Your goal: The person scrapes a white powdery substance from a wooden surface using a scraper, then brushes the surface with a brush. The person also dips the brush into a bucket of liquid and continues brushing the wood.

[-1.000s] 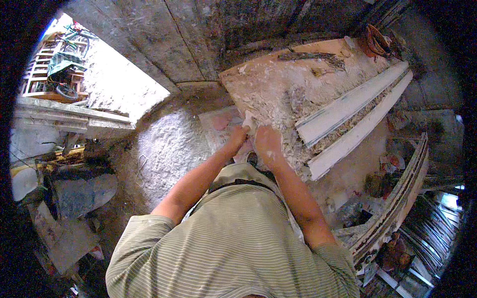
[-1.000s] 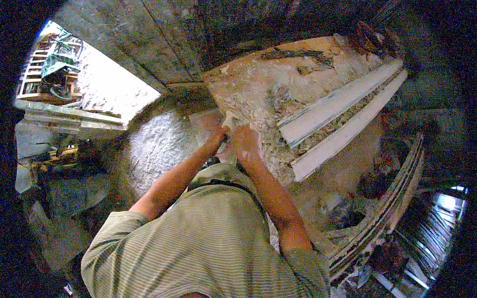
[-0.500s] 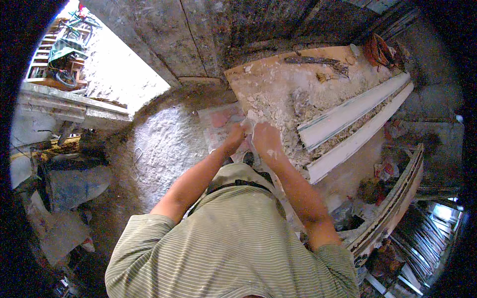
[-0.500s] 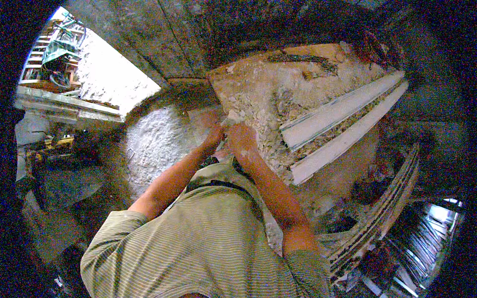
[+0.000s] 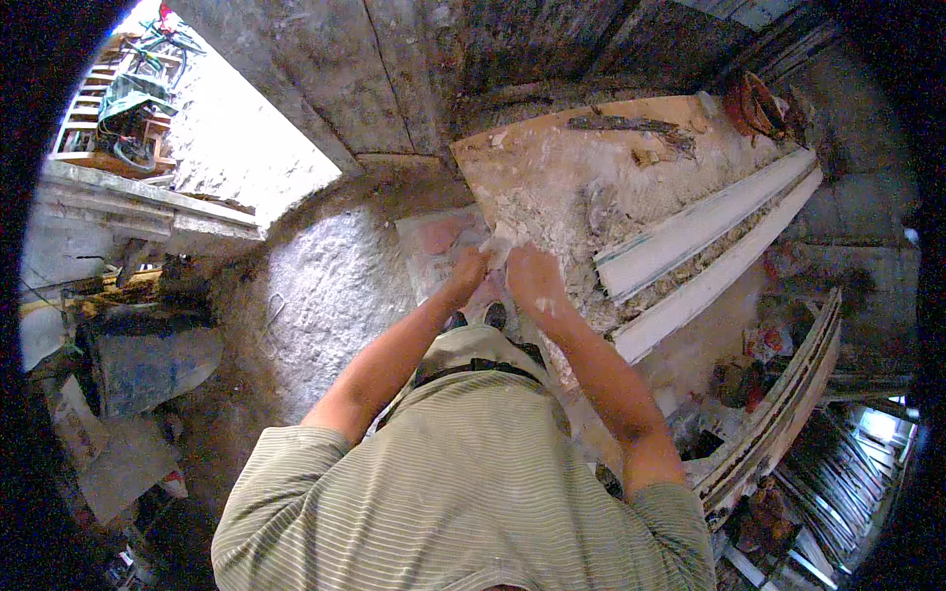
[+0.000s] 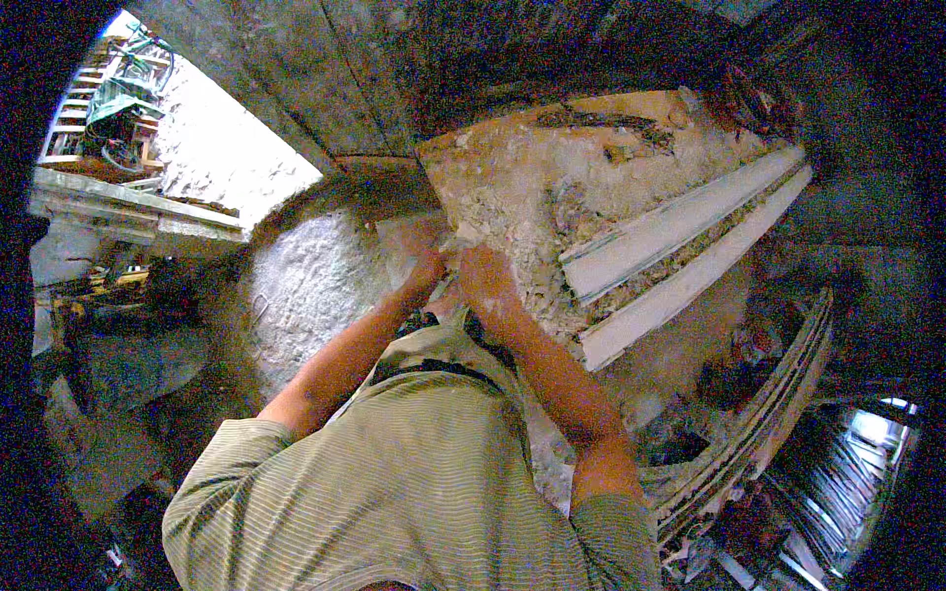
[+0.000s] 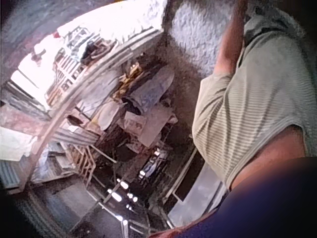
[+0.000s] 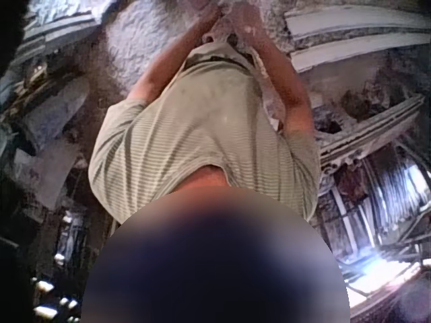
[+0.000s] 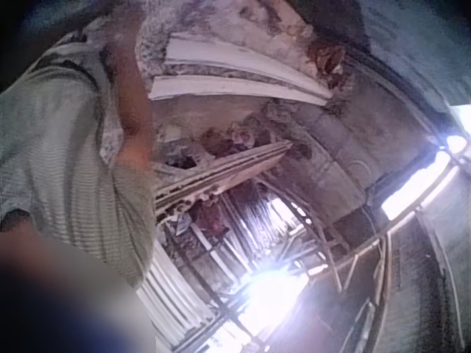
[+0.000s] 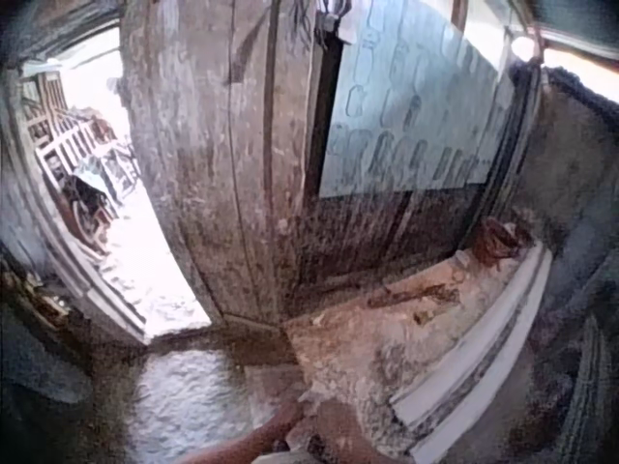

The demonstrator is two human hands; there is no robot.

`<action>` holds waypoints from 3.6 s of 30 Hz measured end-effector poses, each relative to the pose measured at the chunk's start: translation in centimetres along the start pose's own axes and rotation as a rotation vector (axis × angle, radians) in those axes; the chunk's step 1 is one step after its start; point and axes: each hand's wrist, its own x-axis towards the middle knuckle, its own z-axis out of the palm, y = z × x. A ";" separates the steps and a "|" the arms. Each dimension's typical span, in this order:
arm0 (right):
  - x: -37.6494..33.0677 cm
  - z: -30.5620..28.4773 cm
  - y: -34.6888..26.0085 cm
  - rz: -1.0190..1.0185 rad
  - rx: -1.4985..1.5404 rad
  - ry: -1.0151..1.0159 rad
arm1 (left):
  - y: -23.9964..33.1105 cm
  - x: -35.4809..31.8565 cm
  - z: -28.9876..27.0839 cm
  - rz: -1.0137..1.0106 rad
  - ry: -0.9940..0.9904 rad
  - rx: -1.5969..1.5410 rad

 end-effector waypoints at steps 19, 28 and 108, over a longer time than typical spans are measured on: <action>-0.5 2.3 0.9 0.005 0.038 0.035 | 0.3 0.1 -1.7 -0.105 -0.167 0.092; -0.3 1.2 0.1 -0.021 0.062 -0.013 | 0.9 -0.6 -1.9 -0.103 -0.207 -0.051; -2.0 0.3 -1.3 0.118 -0.029 0.163 | -4.6 3.8 1.2 0.704 0.215 0.906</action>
